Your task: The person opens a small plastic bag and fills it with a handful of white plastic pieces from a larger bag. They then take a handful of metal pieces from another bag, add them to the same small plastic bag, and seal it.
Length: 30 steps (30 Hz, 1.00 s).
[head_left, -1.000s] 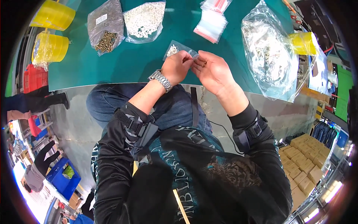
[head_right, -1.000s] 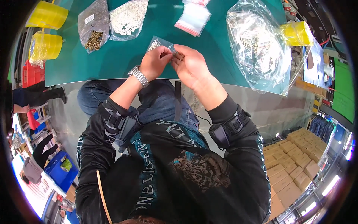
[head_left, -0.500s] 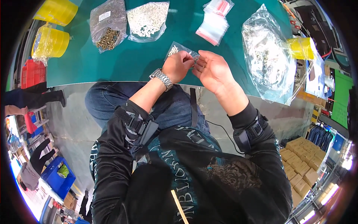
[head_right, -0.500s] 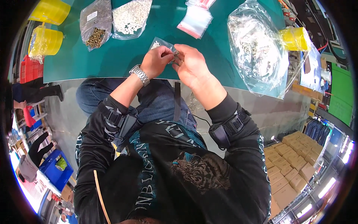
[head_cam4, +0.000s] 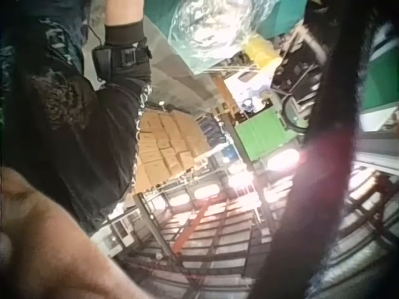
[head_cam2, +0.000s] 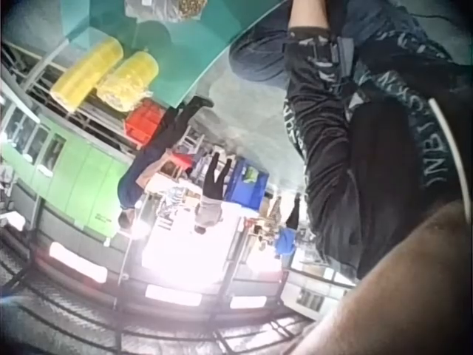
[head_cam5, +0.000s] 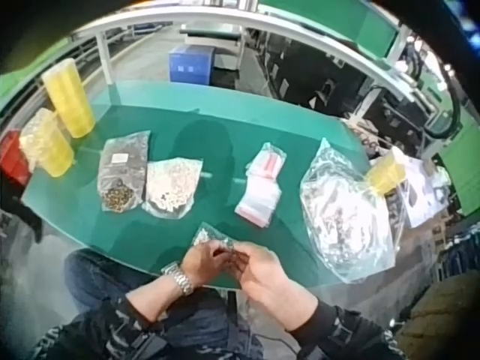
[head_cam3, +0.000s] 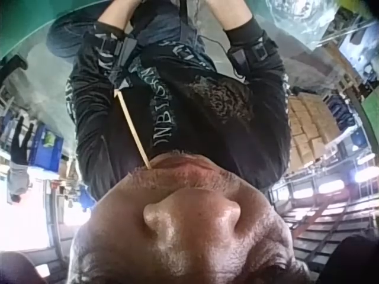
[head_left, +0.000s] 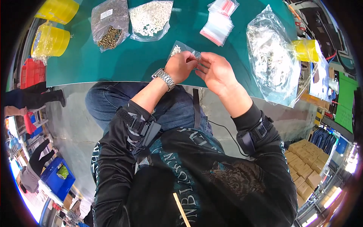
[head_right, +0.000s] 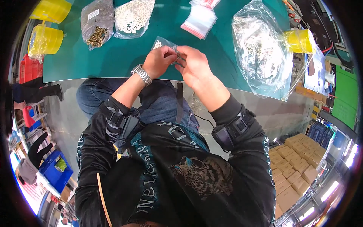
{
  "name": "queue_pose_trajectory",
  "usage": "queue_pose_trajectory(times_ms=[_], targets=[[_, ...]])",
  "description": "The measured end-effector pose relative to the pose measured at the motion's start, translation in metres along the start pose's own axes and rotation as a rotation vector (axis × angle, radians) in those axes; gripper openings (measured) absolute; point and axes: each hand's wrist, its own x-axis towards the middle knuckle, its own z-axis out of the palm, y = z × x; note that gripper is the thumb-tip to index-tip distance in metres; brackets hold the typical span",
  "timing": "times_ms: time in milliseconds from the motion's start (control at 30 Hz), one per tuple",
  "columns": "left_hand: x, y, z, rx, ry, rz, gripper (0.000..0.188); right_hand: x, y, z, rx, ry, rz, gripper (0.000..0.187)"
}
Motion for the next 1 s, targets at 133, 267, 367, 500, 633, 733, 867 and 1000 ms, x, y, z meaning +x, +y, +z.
queue_pose_trajectory(times_ms=[133,267,367,500,633,733,867,1000], targets=[[0.004,0.005,-0.016,-0.071,-0.114,-0.046,0.021,-0.011,0.012,-0.02,-0.04,-0.087,-0.159,0.035],[0.008,0.005,-0.041,-0.262,-0.264,-0.089,0.021,-0.013,0.014,-0.028,-0.084,-0.028,-0.373,0.027],[0.008,0.02,-0.062,-0.352,-0.414,-0.098,0.022,-0.011,0.015,-0.022,-0.828,0.209,-0.989,0.024],[0.007,0.038,-0.079,-0.401,-0.482,-0.085,0.022,-0.008,0.006,-0.023,-1.15,-0.112,-1.085,0.021],[-0.002,0.043,-0.074,-0.634,-0.188,-0.091,0.023,-0.012,0.006,-0.017,-0.735,-0.091,-0.635,0.016],[-0.009,0.034,-0.06,-0.726,-0.059,-0.055,0.024,-0.009,0.011,-0.015,-0.61,-0.124,-0.67,0.016],[-0.011,0.016,-0.05,-0.633,-0.083,0.022,0.025,-0.005,0.015,-0.018,-0.546,-0.167,-0.678,0.016],[-0.011,0.011,-0.05,-0.564,-0.054,0.008,0.024,-0.003,0.021,-0.014,-0.509,-0.179,-0.686,0.017]])
